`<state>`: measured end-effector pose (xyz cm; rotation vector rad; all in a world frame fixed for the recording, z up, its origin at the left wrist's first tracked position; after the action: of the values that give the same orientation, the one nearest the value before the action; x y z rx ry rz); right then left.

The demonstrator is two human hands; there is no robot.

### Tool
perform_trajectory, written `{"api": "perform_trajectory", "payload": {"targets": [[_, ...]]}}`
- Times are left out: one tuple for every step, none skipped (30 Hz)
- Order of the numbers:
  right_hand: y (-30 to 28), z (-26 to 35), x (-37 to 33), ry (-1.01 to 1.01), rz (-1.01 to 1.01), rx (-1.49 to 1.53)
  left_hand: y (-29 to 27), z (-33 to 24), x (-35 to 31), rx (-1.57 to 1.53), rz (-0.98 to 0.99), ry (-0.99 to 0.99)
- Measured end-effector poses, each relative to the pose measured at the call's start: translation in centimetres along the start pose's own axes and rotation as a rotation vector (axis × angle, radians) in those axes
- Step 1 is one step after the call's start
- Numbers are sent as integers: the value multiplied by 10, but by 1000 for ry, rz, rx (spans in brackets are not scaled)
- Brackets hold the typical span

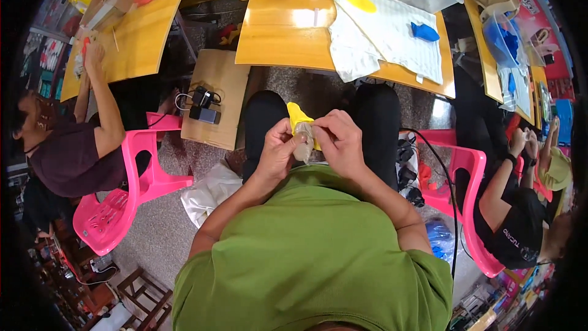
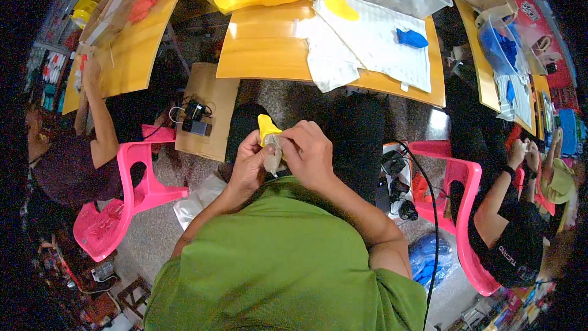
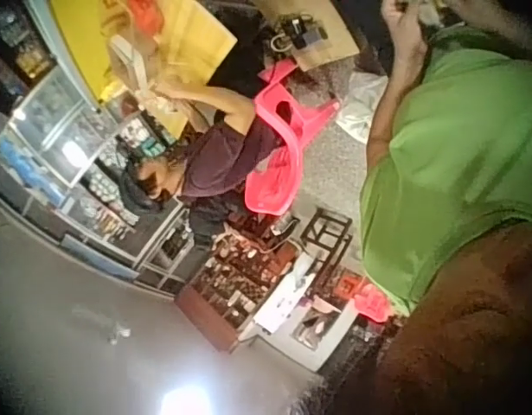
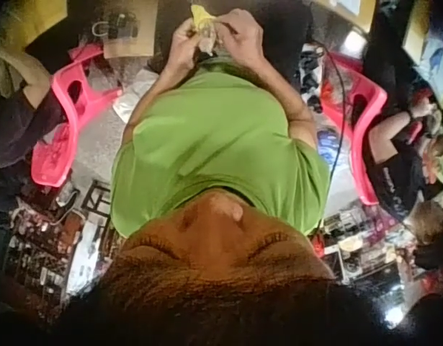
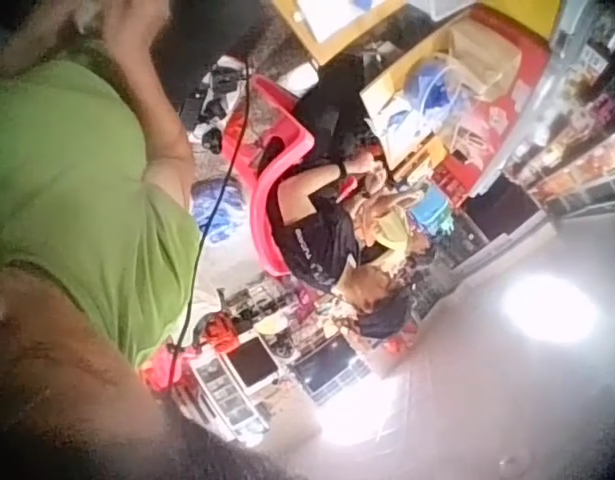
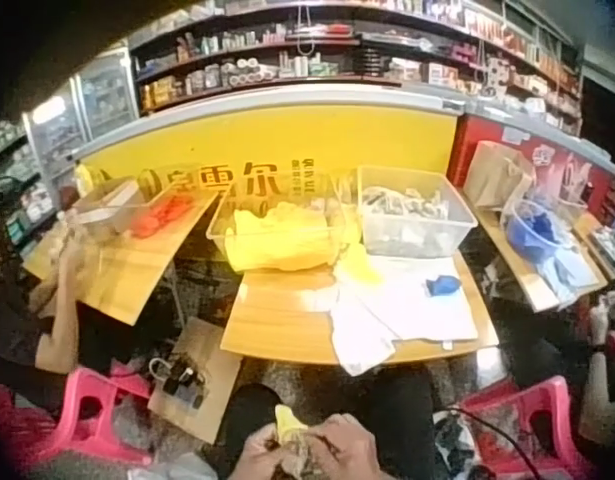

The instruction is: Assembling and stuffing yellow plush toy parts in a workshop setting.

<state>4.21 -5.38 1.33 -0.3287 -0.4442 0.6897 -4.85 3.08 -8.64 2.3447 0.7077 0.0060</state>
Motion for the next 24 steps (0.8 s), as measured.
{"api": "perform_trajectory", "payload": {"targets": [[1, -4, -1, 26, 11, 43, 0, 0, 0, -1, 0, -1], [3, -7, -2, 27, 12, 42, 1, -4, 0, 32, 11, 30], [5, -14, -3, 79, 20, 84, 2, -8, 0, 65, 22, 61], [8, -19, -3, 131, 28, 128, 2, -9, 0, 64, 22, 62], [8, -18, -2, 130, 28, 127, 3, -13, 0, 104, 32, 83], [7, -15, -2, 115, 22, 106, 3, -16, 0, 144, 43, 104], [6, -12, -1, 98, 17, 85, 2, -17, 0, 143, 43, 106], [5, -11, -1, 96, 18, 84, 3, -18, 0, 181, 63, 126], [5, -9, 0, 94, 35, 62, 3, -20, -1, 220, 83, 146], [5, -8, 1, 92, 50, 38, 1, -20, -1, 217, 86, 147], [4, -7, 1, 90, 48, 35, 0, -22, -2, 276, 103, 163], [5, -3, 2, 57, 59, 5, 0, -23, -2, 335, 119, 179], [5, 1, 3, 24, 71, -23, -2, -24, -1, 335, 120, 183], [5, 1, 3, 20, 70, -24, -2, -26, -1, 377, 137, 199], [4, 4, 3, -9, 55, -39, -1, -27, -1, 419, 154, 216], [3, 7, 2, -38, 40, -54, 0, -29, -1, 419, 155, 219], [3, 7, 2, -41, 39, -55, 3, -33, -1, 438, 157, 218], [5, 1, 2, 30, 69, 9, 5, -34, -1, 458, 158, 217], [7, -5, 1, 101, 99, 74, 4, -35, 0, 459, 158, 220], [8, -6, -1, 99, 99, 74, 3, -35, 0, 460, 167, 218], [9, -10, -3, 123, 89, 112, 3, -34, 0, 461, 177, 215], [8, -14, -5, 148, 77, 149, 3, -35, 0, 462, 178, 215], [9, -14, -6, 149, 75, 149, 6, -37, -1, 482, 202, 236], [10, -15, -6, 151, 76, 146, 9, -39, -2, 503, 226, 258]]}}
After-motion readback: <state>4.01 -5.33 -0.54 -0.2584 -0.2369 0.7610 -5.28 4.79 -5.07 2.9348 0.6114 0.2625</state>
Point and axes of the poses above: each hand's wrist, its own x-axis towards the middle knuckle, its own y-axis out of the palm, z = x × y, the point moved 9 cm from there along x, towards the middle knuckle, and after that the axes turned 6 degrees about y, right-handed, at the moved point
